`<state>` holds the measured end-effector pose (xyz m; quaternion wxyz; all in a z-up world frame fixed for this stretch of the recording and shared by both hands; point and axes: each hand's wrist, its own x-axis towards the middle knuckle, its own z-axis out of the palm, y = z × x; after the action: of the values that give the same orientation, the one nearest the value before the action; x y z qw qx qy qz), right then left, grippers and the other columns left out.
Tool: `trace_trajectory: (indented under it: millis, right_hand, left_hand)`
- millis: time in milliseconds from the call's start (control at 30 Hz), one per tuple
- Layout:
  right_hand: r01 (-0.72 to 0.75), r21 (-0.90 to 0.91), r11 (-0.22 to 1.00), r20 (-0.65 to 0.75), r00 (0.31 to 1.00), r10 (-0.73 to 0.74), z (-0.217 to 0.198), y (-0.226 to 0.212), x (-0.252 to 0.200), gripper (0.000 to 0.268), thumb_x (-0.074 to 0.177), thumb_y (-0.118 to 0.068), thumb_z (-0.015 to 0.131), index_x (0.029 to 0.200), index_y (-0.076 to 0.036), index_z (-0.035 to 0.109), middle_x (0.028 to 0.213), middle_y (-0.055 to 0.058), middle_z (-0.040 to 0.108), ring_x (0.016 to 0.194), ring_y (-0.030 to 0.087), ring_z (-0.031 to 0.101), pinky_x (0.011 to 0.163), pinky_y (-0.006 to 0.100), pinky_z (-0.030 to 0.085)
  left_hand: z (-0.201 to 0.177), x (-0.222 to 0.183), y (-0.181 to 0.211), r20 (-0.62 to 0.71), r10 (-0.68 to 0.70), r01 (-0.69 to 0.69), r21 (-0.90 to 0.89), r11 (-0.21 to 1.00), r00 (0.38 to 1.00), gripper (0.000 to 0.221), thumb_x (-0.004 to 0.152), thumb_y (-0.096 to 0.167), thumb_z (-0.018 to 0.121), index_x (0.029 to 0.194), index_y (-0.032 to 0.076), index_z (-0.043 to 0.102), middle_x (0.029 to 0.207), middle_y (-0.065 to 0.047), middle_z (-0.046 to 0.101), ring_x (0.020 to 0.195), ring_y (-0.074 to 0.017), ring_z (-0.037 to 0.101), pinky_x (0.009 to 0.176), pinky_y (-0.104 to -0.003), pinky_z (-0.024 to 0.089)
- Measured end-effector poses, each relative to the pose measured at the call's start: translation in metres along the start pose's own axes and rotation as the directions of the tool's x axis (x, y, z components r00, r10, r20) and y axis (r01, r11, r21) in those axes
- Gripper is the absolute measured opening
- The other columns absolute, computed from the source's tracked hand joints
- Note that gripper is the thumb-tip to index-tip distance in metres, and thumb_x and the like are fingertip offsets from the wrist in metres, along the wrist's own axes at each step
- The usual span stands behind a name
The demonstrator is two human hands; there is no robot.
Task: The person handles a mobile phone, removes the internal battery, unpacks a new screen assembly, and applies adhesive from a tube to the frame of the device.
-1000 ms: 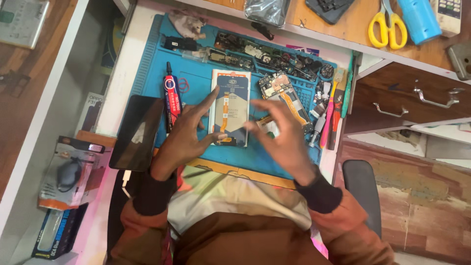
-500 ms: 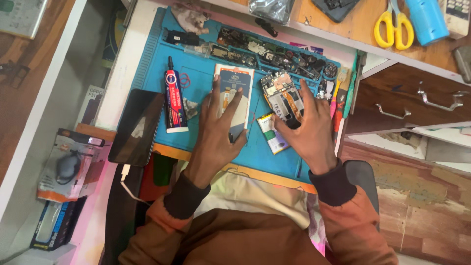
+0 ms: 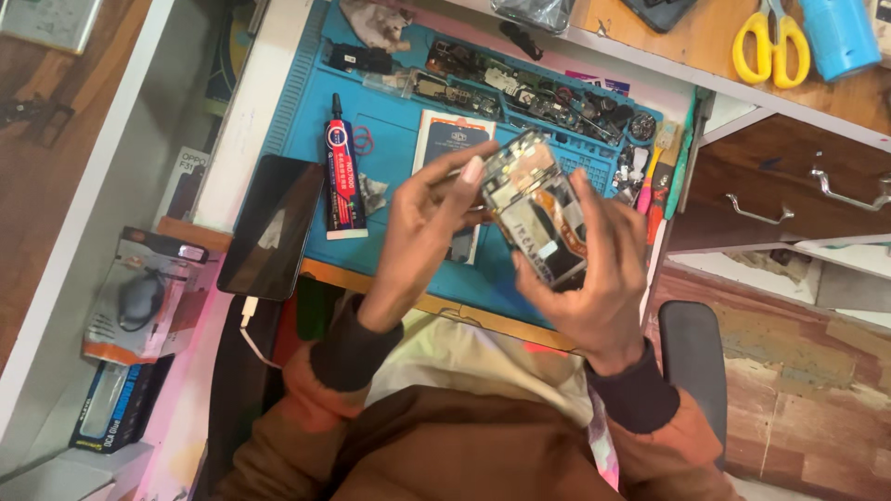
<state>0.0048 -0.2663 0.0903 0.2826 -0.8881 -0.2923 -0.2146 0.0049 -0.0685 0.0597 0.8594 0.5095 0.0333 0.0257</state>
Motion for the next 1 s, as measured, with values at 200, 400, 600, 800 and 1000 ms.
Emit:
trace_trajectory:
  millis: [200, 400, 600, 800, 1000]
  right_hand:
    - [-0.012, 0.018, 1.000, -0.009, 1.000, 0.012, -0.001, -0.011, -0.005, 0.082, 0.079, -0.022, 0.089, 0.148, 0.001, 0.052, 0.127, 0.018, 0.065, 0.118, 0.037, 0.059, 0.105, 0.047, 0.051]
    - [-0.327, 0.362, 0.873, 0.195, 0.942, 0.272, -0.015, -0.003, 0.001, 0.061, 0.094, -0.025, 0.076, 0.146, 0.001, 0.057, 0.127, 0.013, 0.069, 0.110, 0.019, 0.066, 0.092, 0.032, 0.054]
    - [-0.610, 0.653, 0.448, 0.500, 0.792, 0.350, -0.005, 0.022, 0.026, 0.034, 0.107, -0.020, 0.062, 0.131, 0.004, 0.065, 0.108, 0.004, 0.073, 0.094, 0.004, 0.063, 0.081, 0.020, 0.053]
    - [-0.671, 0.698, 0.251, 0.570, 0.732, 0.372, -0.002, 0.014, 0.027, 0.027, 0.106, -0.019, 0.063, 0.120, 0.003, 0.069, 0.102, 0.002, 0.072, 0.087, 0.004, 0.064, 0.075, 0.020, 0.054]
    - [-0.776, 0.613, -0.149, 0.767, 0.540, 0.346, -0.002, 0.032, 0.018, 0.027, 0.104, -0.024, 0.063, 0.116, 0.000, 0.068, 0.094, 0.005, 0.072, 0.073, 0.010, 0.069, 0.064, 0.025, 0.059]
  left_hand:
    - [0.013, 0.004, -0.007, -0.083, -0.036, 0.030, -0.069, 0.997, 0.996, 0.034, 0.104, 0.022, 0.065, 0.125, -0.005, 0.070, 0.104, -0.006, 0.073, 0.090, -0.0074, 0.068, 0.077, -0.024, 0.058]
    - [0.008, -0.002, -0.003, -0.051, 0.065, -0.057, 0.149, 0.987, 0.997, 0.031, 0.106, 0.017, 0.063, 0.128, -0.003, 0.070, 0.095, -0.002, 0.074, 0.080, -0.0020, 0.060, 0.065, -0.018, 0.047]
    - [0.018, -0.011, 0.002, 0.033, 0.026, -0.032, 0.192, 0.981, 0.999, 0.031, 0.105, 0.018, 0.064, 0.127, -0.003, 0.070, 0.096, -0.005, 0.076, 0.081, -0.0028, 0.063, 0.066, -0.018, 0.049]
    - [0.018, -0.025, 0.023, 0.021, 0.017, -0.020, 0.151, 0.988, 1.000, 0.040, 0.109, 0.022, 0.060, 0.143, 0.002, 0.064, 0.108, -0.010, 0.069, 0.093, -0.0077, 0.054, 0.079, -0.024, 0.046]
    - [-0.006, -0.032, 0.049, 0.367, 0.373, -0.521, 0.527, 0.671, 0.852, 0.054, 0.104, 0.033, 0.072, 0.150, 0.015, 0.052, 0.161, -0.010, 0.029, 0.140, -0.0202, 0.052, 0.111, -0.032, 0.057]
